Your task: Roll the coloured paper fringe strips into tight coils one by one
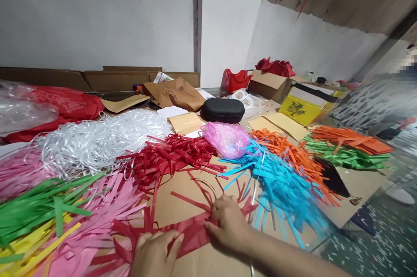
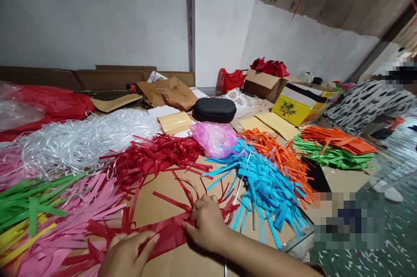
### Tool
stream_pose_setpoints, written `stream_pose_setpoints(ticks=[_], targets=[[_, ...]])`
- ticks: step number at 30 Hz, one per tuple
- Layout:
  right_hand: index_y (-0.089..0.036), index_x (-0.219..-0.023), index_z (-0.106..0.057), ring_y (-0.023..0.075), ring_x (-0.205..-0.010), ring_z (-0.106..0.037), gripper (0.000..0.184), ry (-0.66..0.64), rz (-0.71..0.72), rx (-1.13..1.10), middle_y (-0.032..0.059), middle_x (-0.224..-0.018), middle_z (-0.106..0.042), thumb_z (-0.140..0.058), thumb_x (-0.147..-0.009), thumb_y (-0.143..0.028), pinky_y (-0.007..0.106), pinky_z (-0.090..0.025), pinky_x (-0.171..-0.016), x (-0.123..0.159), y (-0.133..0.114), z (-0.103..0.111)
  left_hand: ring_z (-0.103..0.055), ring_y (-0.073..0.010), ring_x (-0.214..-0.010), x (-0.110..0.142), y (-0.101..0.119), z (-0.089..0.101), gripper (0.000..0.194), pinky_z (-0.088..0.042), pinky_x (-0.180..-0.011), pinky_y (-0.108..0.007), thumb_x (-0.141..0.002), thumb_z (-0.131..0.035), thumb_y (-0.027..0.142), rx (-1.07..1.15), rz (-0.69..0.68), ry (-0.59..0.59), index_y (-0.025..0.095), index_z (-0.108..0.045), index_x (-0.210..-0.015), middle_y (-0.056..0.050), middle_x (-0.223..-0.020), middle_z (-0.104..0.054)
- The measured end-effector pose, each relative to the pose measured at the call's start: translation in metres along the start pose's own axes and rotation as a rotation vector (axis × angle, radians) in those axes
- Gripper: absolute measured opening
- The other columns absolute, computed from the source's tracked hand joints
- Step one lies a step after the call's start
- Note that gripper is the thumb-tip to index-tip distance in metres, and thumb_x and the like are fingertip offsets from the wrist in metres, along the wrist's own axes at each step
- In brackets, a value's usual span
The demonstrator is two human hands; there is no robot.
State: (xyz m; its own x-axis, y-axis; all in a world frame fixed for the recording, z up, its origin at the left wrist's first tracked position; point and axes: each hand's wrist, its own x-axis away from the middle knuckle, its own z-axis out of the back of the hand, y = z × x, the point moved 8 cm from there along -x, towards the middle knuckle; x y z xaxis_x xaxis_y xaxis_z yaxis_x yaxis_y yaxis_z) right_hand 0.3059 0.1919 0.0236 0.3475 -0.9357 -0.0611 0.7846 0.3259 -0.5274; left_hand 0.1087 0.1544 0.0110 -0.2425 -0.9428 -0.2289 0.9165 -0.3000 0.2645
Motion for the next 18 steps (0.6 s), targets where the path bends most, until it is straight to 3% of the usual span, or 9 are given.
stream_pose_setpoints(ticks=[3, 11, 18], targets=[[-0.017, -0.066, -0.065, 0.0226, -0.087, -0.057, 0.024, 0.018, -0.038, 0.037, 0.0046, -0.081, -0.069, -0.075, -0.084, -0.031, 0.039, -0.034, -0.081, -0.003, 0.002, -0.006, -0.074, -0.0209, -0.071, -0.011, 0.001, -0.004, 0.037, -0.049, -0.075, -0.037, -0.100, -0.046, 0.034, -0.049, 0.051, -0.070, 0.028, -0.075, -0.078, 0.004, -0.076, -0.081], [-0.017, -0.065, -0.063, 0.0214, -0.083, -0.056, 0.030, 0.014, -0.077, 0.018, 0.0049, -0.078, -0.070, -0.074, -0.087, -0.035, 0.038, -0.032, -0.079, -0.007, 0.011, -0.011, -0.067, -0.0218, -0.060, -0.013, 0.004, -0.009, 0.034, -0.041, -0.070, -0.037, -0.097, -0.049, 0.028, -0.192, -0.036, 0.057, 0.026, -0.070, -0.071, 0.004, -0.062, -0.074], [-0.017, -0.064, -0.062, 0.0225, -0.083, -0.058, 0.032, 0.008, -0.098, 0.003, 0.0055, -0.077, -0.069, -0.075, -0.087, -0.035, 0.039, -0.034, -0.079, -0.008, 0.012, -0.015, -0.066, -0.0199, -0.059, -0.010, 0.003, -0.017, 0.029, -0.038, -0.074, -0.038, -0.097, -0.050, 0.024, -0.206, -0.068, 0.044, 0.024, -0.070, -0.075, 0.003, -0.061, -0.072]])
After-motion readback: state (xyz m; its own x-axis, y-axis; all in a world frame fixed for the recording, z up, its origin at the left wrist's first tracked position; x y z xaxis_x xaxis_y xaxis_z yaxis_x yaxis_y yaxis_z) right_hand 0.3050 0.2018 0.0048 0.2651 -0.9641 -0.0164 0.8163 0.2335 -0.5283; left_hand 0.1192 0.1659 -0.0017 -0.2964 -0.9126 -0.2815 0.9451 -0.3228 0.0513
